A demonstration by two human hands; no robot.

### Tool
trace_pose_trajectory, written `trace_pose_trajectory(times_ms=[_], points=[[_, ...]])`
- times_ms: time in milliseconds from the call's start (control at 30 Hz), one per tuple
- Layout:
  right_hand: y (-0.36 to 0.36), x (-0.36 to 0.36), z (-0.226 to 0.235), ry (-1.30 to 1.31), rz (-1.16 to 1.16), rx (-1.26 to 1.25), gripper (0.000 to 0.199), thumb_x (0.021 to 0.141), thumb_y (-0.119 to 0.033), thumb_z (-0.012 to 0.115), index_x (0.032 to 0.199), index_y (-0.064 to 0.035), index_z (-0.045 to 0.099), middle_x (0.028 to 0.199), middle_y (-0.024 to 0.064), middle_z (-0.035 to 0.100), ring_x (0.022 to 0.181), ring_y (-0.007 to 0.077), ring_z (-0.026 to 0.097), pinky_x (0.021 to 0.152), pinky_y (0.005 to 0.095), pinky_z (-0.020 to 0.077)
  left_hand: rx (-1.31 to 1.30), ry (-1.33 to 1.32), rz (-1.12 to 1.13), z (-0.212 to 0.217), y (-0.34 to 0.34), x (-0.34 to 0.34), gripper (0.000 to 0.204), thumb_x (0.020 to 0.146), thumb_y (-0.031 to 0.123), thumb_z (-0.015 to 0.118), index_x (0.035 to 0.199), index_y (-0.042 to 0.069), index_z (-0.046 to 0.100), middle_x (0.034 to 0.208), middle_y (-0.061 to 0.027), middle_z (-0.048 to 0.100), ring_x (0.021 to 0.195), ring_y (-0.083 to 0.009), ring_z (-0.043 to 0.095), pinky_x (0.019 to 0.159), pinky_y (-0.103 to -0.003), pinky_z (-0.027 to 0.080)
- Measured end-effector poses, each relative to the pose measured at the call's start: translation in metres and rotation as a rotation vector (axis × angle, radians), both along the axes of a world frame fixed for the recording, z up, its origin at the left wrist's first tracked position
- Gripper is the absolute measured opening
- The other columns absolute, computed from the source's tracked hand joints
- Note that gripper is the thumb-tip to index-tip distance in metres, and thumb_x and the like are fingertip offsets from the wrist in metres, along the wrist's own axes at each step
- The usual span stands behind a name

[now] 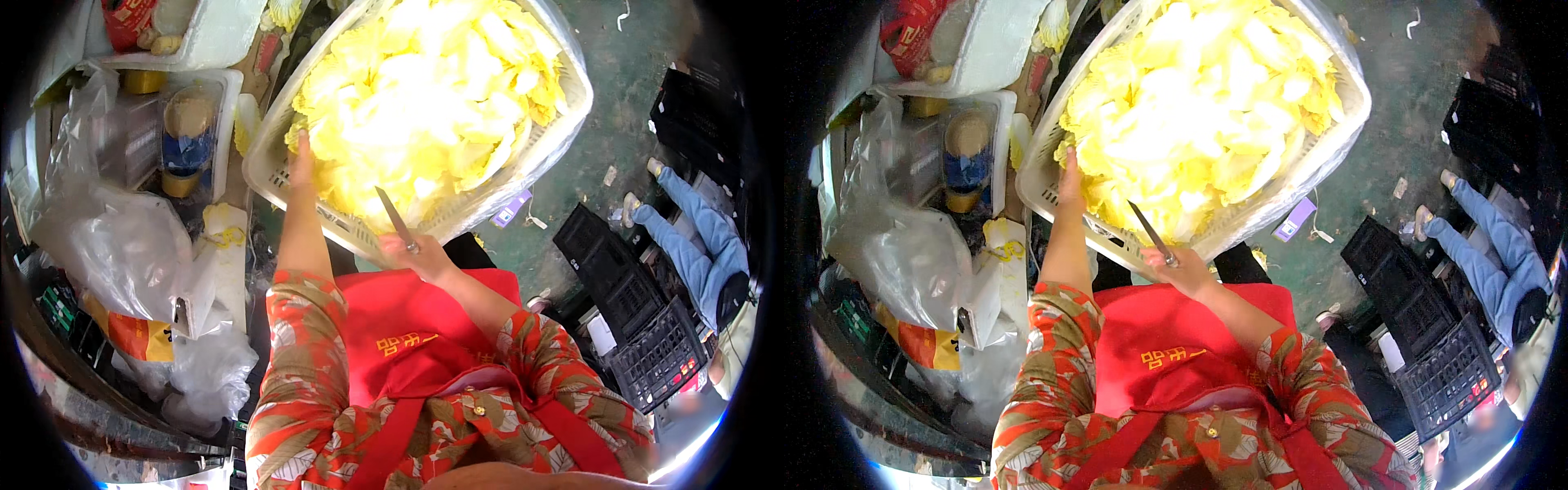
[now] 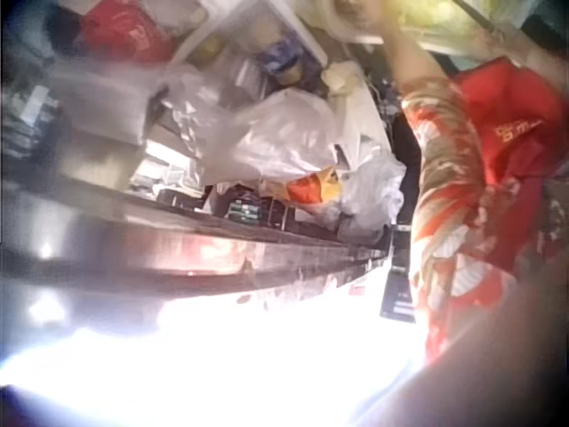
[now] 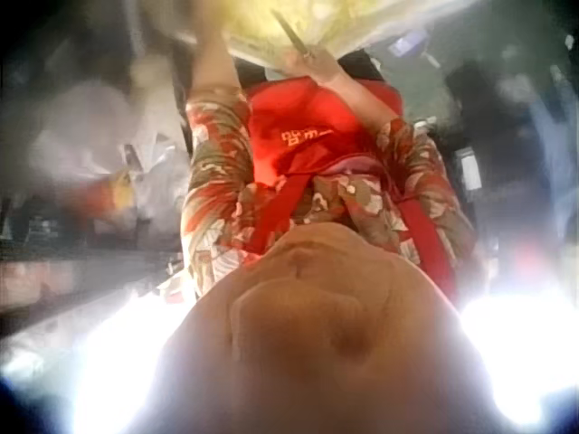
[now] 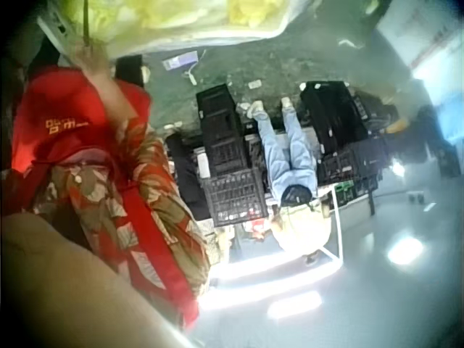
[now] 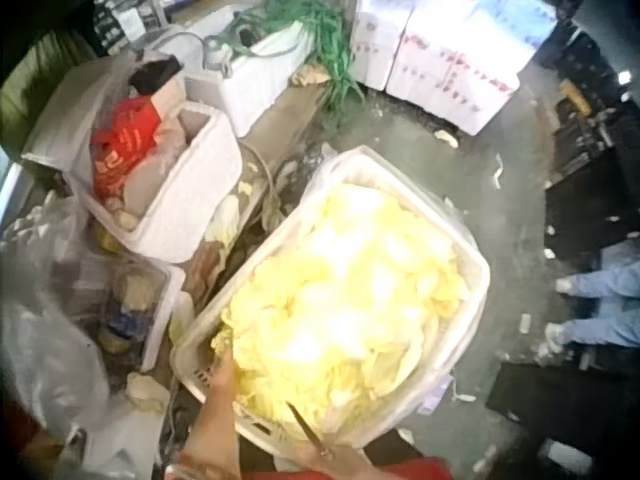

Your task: The person uses a knife to trim the ends of napa cabbage heads and then slices them into smaller pieces. The cut cabbage is placed into a white plastic basket. The person also handles a plastic bag and transfers cabbage into it.

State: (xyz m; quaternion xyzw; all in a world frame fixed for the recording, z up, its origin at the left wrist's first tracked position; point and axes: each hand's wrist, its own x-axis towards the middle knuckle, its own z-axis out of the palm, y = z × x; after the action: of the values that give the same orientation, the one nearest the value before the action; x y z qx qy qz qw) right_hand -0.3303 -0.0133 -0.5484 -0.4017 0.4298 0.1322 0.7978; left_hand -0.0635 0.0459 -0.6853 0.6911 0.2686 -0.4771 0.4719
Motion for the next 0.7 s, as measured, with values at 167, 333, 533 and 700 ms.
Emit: trace_pose_trajectory(times_ms=[167, 333, 533, 700], points=[[-0.019, 0.02, -0.041, 0.039, -0.202, -0.127, 0.037, 0.08, -0.01, 0.062, 0.116, -0.0065, 0.06, 0.089, -0.0007, 0.062, 0.075, 0.008, 0.054, 0.068, 0.0233, 0.0449, -0.006, -0.433, -0.325, 0.016, -0.051, -0.055, 0.074, 0.081, 0.035, 0.059, 0.136, 0.003, 0.022, 0.138, -0.024, 0.024, 0.122, -0.0314, 0.037, 0.101, -0.039, 0.035], [-0.073, 0.029, -0.06, 0.191, -0.557, -0.298, 0.03, 0.08, -0.008, 0.061, 0.109, -0.005, 0.062, 0.096, -0.0007, 0.061, 0.083, 0.0094, 0.054, 0.074, 0.0245, 0.0424, -0.211, -0.913, -0.428, -0.006, -0.119, -0.124, 0.067, 0.07, 0.022, 0.075, 0.123, 0.001, 0.04, 0.112, -0.0185, 0.051, 0.106, -0.0283, 0.051, 0.089, -0.038, 0.043], [-0.135, 0.037, -0.092, 0.11, -0.695, -0.465, 0.021, 0.079, -0.007, 0.06, 0.099, -0.0009, 0.062, 0.094, 0.0041, 0.061, 0.087, 0.013, 0.054, 0.08, 0.0273, 0.042, -0.087, -1.016, -0.574, -0.028, -0.175, -0.13, 0.054, 0.074, 0.032, 0.069, 0.118, 0.006, 0.05, 0.119, -0.0125, 0.054, 0.11, -0.0298, 0.05, 0.093, -0.039, 0.04], [-0.144, 0.04, -0.088, 0.161, -0.644, -0.434, 0.018, 0.079, -0.005, 0.059, 0.096, -0.0002, 0.06, 0.096, 0.0048, 0.061, 0.087, 0.0139, 0.057, 0.079, 0.0265, 0.0445, -0.238, -0.785, -0.647, 0.003, -0.164, -0.106, 0.053, 0.077, 0.028, 0.065, 0.124, 0.011, 0.048, 0.125, -0.013, 0.051, 0.111, -0.0309, 0.05, 0.09, -0.039, 0.042]])
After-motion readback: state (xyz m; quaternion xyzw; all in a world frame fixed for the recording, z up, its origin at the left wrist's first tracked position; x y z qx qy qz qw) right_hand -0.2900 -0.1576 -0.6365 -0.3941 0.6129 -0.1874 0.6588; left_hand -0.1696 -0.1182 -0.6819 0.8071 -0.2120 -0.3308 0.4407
